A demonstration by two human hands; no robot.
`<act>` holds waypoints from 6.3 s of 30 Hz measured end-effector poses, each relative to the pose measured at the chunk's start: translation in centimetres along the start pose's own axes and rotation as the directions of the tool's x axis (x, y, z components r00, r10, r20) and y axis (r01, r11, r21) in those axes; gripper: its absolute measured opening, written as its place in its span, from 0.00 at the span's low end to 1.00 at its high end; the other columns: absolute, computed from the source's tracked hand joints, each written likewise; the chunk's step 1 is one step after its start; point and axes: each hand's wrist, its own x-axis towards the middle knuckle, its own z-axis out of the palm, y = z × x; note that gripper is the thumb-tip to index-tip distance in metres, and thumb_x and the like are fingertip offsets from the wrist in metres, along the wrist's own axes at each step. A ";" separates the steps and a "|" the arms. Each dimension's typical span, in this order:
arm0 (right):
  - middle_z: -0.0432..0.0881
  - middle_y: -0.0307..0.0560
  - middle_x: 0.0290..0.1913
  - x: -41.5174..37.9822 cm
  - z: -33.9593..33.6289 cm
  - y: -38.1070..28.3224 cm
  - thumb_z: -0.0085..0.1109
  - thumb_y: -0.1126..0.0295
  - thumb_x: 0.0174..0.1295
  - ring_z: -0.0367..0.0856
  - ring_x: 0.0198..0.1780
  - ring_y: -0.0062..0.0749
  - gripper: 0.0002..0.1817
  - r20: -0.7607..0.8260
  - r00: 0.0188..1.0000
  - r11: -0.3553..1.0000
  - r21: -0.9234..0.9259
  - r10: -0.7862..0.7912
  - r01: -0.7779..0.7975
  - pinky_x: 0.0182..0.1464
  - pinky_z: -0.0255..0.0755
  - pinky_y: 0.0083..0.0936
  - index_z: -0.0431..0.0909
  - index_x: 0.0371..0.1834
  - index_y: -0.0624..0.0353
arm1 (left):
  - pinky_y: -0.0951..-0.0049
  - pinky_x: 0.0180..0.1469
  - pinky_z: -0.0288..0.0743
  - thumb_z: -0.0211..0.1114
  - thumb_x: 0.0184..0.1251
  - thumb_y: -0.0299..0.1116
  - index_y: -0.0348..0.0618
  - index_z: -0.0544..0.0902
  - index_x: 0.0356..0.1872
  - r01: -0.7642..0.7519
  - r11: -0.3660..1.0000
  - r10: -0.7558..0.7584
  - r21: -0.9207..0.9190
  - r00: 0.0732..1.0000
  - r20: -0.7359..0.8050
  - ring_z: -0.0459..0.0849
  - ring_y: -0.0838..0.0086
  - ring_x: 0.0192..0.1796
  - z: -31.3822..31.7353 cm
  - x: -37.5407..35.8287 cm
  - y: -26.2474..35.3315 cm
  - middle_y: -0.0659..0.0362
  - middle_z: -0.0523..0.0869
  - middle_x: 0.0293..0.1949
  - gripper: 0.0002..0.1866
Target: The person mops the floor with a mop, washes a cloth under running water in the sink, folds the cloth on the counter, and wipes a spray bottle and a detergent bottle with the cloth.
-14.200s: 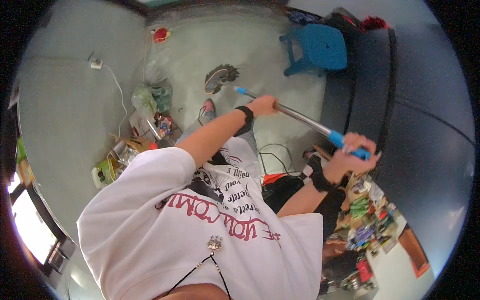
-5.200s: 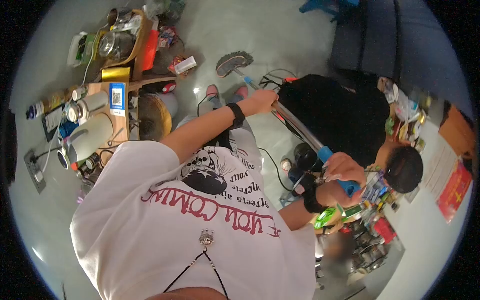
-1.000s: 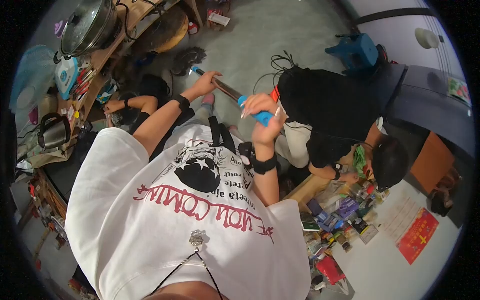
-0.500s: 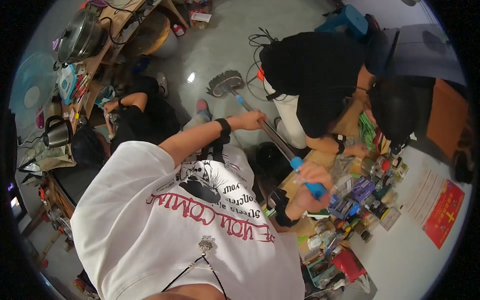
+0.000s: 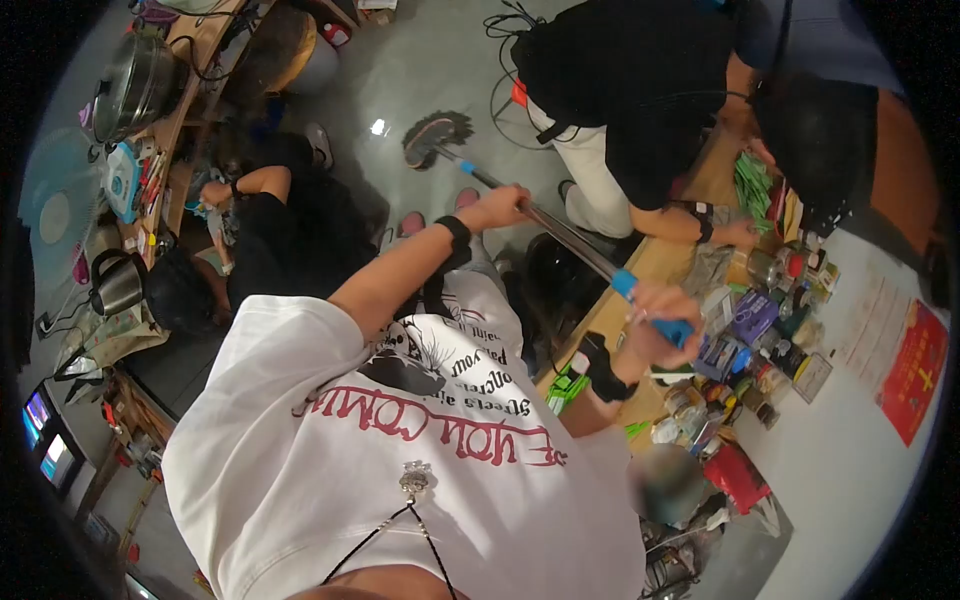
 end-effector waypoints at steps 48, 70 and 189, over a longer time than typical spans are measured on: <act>0.65 0.49 0.16 -32.2 9.0 -15.0 0.33 0.51 0.57 0.63 0.16 0.33 0.23 -0.247 0.943 0.897 -0.429 -0.224 0.101 0.25 0.59 0.33 0.66 0.20 0.61 | 0.62 0.41 0.71 0.66 0.46 0.36 0.43 0.76 0.34 -0.107 0.994 0.104 -0.005 0.950 0.295 0.77 0.56 0.39 18.7 -23.0 4.1 0.51 0.76 0.34 0.14; 0.67 0.48 0.18 -40.2 24.5 -9.3 0.39 0.49 0.56 0.66 0.19 0.36 0.25 -0.231 0.968 0.962 -0.273 -0.095 0.029 0.26 0.60 0.31 0.65 0.16 0.63 | 0.68 0.40 0.69 0.57 0.48 0.24 0.47 0.77 0.36 -0.085 0.996 0.080 0.013 0.975 0.209 0.75 0.60 0.39 9.6 -35.9 -5.4 0.54 0.72 0.37 0.12; 0.68 0.59 0.55 -75.5 61.5 8.0 0.31 0.60 0.66 0.62 0.59 0.52 0.21 0.970 0.123 0.975 -0.197 0.208 -0.099 0.61 0.55 0.34 0.70 0.48 0.64 | 0.65 0.58 0.64 0.60 0.51 0.29 0.55 0.74 0.46 0.533 0.786 -0.397 -0.313 0.047 -0.917 0.61 0.59 0.64 3.6 -102.7 -13.6 0.56 0.70 0.56 0.18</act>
